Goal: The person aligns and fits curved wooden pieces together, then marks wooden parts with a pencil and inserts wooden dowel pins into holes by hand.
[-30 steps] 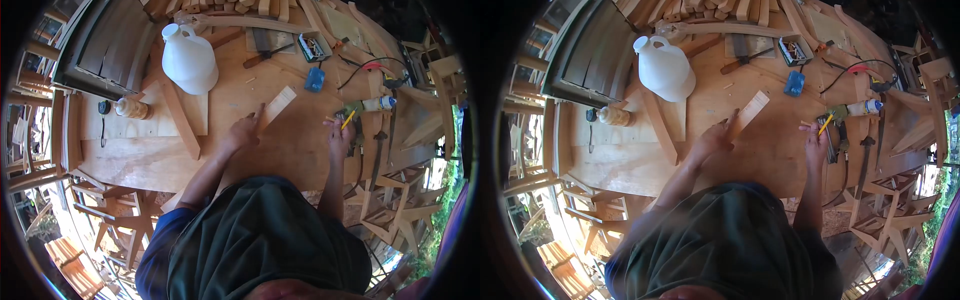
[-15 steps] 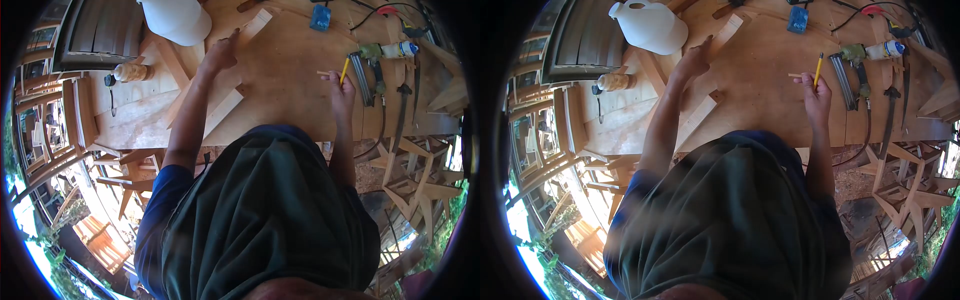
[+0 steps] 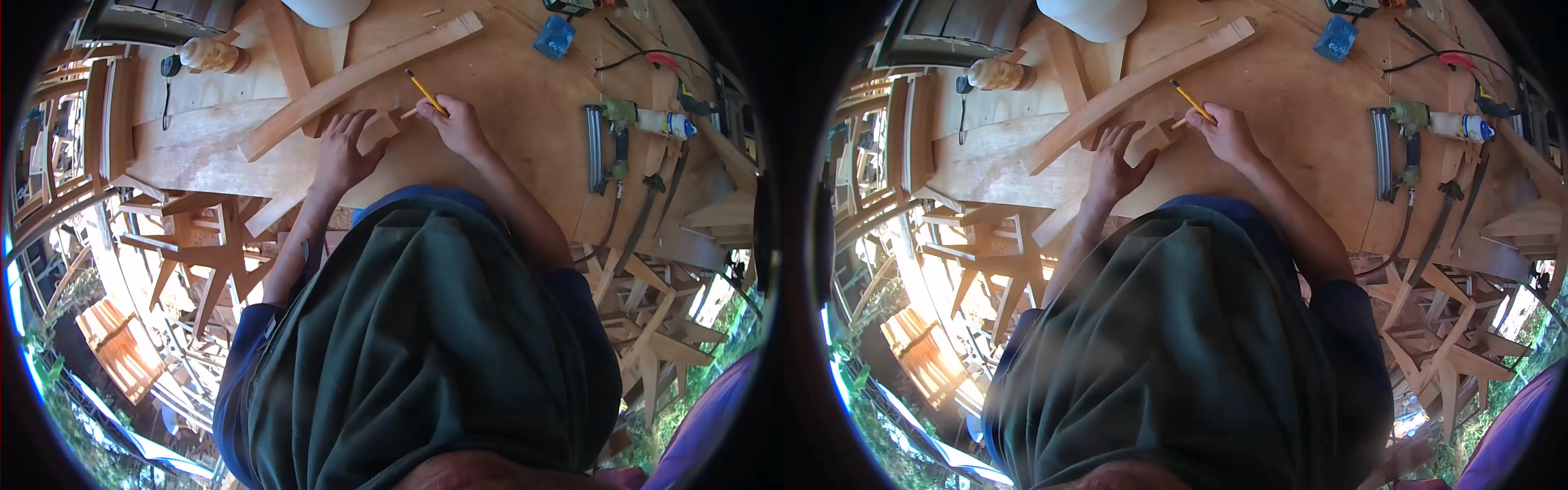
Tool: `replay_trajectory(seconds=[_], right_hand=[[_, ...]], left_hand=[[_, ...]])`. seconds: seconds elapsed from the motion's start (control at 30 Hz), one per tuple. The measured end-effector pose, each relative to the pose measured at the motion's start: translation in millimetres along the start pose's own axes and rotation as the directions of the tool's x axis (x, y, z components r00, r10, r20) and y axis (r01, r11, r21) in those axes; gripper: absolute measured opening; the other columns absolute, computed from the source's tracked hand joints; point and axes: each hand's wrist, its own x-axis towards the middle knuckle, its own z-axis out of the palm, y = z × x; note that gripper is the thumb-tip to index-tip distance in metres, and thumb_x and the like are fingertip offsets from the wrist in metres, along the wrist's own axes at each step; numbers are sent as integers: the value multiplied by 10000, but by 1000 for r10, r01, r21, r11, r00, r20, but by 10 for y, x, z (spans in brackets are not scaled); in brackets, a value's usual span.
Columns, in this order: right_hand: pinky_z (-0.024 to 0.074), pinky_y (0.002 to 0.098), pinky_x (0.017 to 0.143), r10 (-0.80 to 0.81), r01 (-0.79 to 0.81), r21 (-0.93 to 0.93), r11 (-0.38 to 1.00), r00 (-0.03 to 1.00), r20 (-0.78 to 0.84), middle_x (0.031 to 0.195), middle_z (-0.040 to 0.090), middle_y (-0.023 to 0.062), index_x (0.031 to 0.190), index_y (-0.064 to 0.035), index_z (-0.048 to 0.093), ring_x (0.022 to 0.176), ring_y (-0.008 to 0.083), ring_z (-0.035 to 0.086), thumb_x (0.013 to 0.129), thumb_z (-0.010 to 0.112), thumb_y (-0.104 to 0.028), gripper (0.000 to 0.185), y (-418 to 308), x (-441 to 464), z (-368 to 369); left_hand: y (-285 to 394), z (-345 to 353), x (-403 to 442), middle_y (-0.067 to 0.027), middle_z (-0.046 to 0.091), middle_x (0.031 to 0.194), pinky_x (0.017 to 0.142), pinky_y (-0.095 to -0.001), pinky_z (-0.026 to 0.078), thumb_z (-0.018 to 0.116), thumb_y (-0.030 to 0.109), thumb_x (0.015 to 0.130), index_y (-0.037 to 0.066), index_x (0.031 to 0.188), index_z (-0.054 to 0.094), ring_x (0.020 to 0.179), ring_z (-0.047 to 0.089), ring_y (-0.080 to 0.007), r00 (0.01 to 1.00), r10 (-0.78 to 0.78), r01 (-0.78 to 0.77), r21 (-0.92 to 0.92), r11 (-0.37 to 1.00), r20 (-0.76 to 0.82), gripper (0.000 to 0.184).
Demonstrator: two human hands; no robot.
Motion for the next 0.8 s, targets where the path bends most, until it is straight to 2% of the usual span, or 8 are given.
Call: replay_trajectory(seconds=[0.13,0.23,0.33,0.43,0.53,0.73,0.8], right_hand=[[562,339,753,56,-56,-109,992,998,-4,897,765,134,985,-1,716,834,218,749,1018,663,-221,229,-5,-18,77],[558,300,760,13,-19,-161,987,999,-41,878,774,104,1033,10,725,830,136,726,1023,673,-248,263,31,-93,55],[565,328,750,-9,-11,-201,980,995,-100,924,773,137,1021,-3,724,844,227,758,1018,660,-205,212,-80,-172,-127],[564,318,759,-42,14,-141,990,980,-195,959,776,134,1058,-7,726,882,224,759,1012,669,-187,194,27,-270,-254],[563,309,773,2,-43,-190,981,978,-207,997,777,136,1113,-17,729,910,226,759,1008,675,-179,201,14,-328,-367],[549,305,770,-31,-10,-194,981,977,-210,1006,771,131,1141,-28,739,874,201,742,1013,679,-227,244,35,-413,-322],[544,303,769,22,-60,-172,983,976,-215,998,769,126,1133,-30,743,868,194,735,1018,674,-250,258,-10,-416,-309]], left_hand=[[-152,249,-220,-177,681,1231,983,-461,511,827,237,787,42,1301,624,1149,610,-384,994,-95,86,142,986,53,585],[-196,355,-146,-158,687,1233,968,-457,515,815,242,784,42,1309,624,1123,619,-374,992,-13,4,81,997,122,593],[-36,512,10,-135,710,1149,985,-439,506,793,312,799,60,1272,639,1074,632,-351,991,-3,-7,75,997,136,558],[94,667,172,-127,715,1124,969,-440,512,790,312,797,65,1258,647,1047,637,-346,997,23,-29,85,996,77,542],[171,688,209,-105,714,1180,962,-439,515,817,263,773,62,1283,657,1055,637,-325,995,35,-44,93,995,88,571],[160,681,199,-120,713,1098,982,-428,495,783,312,811,81,1269,640,1044,638,-332,996,62,-66,81,995,57,533],[154,681,190,-120,713,1091,979,-430,496,783,311,812,80,1265,640,1045,639,-331,997,63,-67,86,994,53,528]])
